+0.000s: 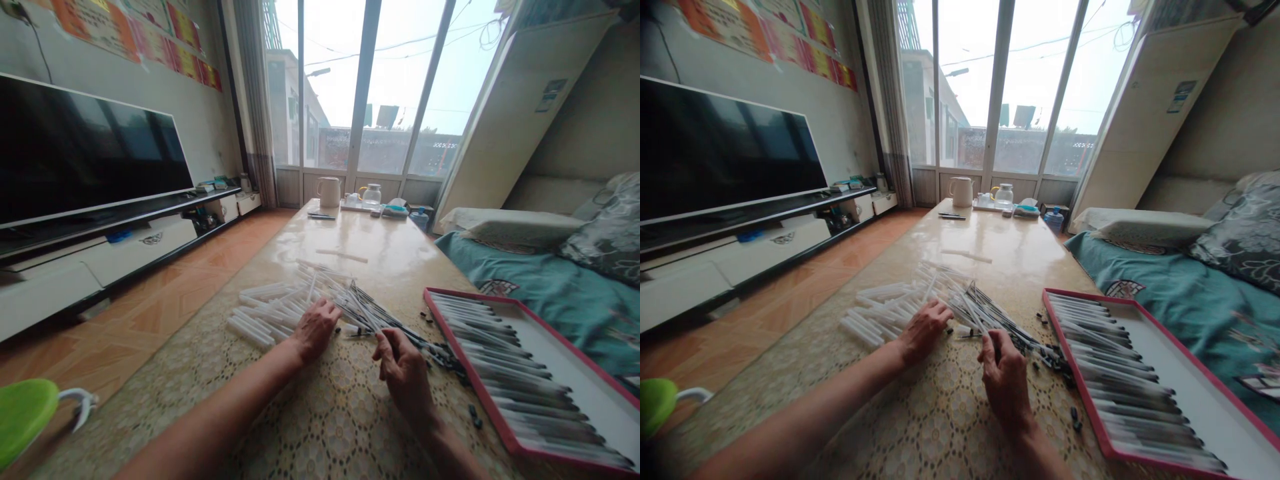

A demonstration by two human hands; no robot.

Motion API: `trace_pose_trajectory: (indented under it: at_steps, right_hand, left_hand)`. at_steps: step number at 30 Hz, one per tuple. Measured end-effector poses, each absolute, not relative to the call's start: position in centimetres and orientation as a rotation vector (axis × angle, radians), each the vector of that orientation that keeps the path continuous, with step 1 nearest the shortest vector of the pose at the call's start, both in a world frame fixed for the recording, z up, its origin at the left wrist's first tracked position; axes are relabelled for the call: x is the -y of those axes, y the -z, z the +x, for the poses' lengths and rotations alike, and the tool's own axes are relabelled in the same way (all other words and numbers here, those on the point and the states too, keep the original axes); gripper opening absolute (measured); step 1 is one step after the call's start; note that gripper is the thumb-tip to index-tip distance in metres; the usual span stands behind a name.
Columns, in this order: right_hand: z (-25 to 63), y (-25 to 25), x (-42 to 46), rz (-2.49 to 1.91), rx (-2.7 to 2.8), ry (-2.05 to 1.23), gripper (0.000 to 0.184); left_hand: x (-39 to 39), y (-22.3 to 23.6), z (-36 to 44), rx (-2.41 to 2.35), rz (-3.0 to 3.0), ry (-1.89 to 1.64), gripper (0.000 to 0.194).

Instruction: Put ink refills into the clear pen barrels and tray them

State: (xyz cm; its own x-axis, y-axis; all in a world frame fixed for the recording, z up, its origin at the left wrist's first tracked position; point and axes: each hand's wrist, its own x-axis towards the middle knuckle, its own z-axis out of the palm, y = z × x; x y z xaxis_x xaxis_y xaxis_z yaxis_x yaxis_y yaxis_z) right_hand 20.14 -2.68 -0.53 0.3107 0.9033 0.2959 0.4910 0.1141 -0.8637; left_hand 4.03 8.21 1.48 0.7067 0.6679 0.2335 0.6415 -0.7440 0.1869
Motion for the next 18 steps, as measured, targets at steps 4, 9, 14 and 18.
trace_pose_trajectory:
  at_steps: [4, 9, 14, 18]
  right_hand:
    - [20.3, 0.5, 2.7, -1.549, 1.335, -0.464, 0.033]
    - [20.3, 0.6, 2.7, -1.542, 1.345, -0.478, 0.030]
    - [19.5, -0.5, 3.7, -1.528, 1.457, -0.360, 0.022]
    - [18.6, -1.3, 4.7, -1.435, 1.612, -0.226, 0.014]
  left_hand:
    - [-8.2, -1.3, 4.3, -1.081, 2.632, -0.568, 0.020]
    - [-7.4, -1.7, 4.0, -1.097, 2.209, -0.924, 0.013]
    - [-4.8, -2.2, 1.1, -1.143, 1.622, -1.142, 0.021]
    - [-2.3, -1.7, -1.8, -1.138, 1.298, -1.176, 0.029]
